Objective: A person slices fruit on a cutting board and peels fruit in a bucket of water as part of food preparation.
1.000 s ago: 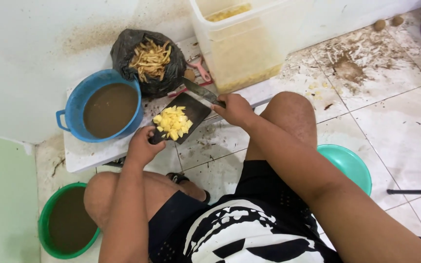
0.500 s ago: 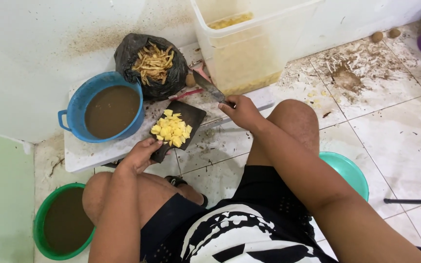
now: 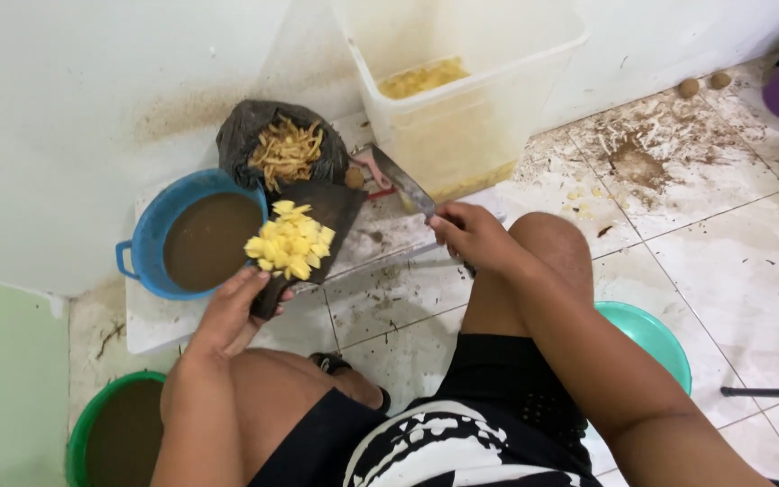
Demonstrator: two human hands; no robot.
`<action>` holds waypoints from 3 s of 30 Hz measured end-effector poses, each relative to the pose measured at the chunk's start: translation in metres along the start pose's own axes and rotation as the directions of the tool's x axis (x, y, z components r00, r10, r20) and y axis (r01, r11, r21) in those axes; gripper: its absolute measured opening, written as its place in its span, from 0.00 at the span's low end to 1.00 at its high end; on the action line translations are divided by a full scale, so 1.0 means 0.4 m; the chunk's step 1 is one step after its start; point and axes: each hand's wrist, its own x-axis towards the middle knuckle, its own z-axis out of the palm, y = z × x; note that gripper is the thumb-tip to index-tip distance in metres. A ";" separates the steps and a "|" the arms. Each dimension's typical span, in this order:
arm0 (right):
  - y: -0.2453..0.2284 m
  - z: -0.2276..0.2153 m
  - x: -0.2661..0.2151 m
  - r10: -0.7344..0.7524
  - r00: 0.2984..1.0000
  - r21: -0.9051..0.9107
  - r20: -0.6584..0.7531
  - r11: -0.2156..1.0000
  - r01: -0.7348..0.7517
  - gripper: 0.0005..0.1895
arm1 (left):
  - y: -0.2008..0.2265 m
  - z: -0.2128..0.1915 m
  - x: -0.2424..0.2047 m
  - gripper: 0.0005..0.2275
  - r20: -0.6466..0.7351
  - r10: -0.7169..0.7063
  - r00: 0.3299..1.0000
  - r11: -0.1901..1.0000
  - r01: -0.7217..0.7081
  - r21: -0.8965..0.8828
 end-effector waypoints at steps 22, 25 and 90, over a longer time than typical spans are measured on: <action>-0.385 -0.409 -0.065 0.394 0.916 -0.641 0.074 0.723 -0.259 0.12 | 0.643 0.514 0.148 0.23 0.107 0.145 0.984 0.988 -0.149 0.035; -0.383 -0.448 -0.048 0.333 0.939 -0.611 0.087 0.762 -0.214 0.14 | 0.627 0.572 0.176 0.24 0.136 0.125 0.983 0.992 -0.127 0.008; -0.280 -0.468 0.379 -0.258 0.954 -0.835 -0.150 0.550 0.017 0.13 | 0.510 0.567 0.249 0.22 0.395 0.142 0.908 0.986 -0.093 -0.140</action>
